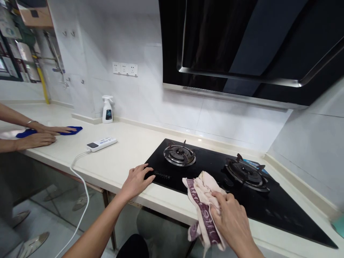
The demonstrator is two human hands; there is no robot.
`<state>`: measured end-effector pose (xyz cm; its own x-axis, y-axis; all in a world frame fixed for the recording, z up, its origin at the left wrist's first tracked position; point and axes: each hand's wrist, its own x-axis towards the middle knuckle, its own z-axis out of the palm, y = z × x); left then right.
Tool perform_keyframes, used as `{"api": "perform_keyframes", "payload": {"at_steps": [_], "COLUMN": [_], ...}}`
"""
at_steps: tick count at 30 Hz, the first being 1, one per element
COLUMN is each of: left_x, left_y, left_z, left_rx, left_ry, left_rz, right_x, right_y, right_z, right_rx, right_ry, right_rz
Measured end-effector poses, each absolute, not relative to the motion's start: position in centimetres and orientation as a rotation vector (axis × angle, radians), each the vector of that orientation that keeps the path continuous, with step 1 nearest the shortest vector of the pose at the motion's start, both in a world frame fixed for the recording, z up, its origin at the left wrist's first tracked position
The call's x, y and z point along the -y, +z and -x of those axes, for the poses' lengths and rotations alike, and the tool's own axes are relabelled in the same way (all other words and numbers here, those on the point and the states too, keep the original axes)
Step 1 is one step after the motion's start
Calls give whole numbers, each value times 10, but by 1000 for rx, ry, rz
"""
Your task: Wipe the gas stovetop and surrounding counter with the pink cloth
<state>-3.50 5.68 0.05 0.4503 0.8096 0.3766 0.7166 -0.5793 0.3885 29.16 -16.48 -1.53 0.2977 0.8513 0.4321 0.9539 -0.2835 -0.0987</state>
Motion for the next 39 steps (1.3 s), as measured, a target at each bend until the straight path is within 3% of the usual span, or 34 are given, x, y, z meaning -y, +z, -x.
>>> {"api": "perform_keyframes", "payload": {"at_steps": [15, 31, 39], "left_x": [-58, -61, -61], "left_y": [-1, -2, -1], "left_z": [34, 34, 33], "left_rx": [-1350, -1342, -1343], "left_ry": [834, 799, 805], "left_rz": [-2539, -2552, -2540], "right_x": [106, 46, 58], "right_y": [7, 26, 23], "right_z": [-311, -333, -324], "right_rx": [1097, 1308, 1383], "right_ry": [306, 290, 244], "right_rz": [2025, 2141, 2150]}}
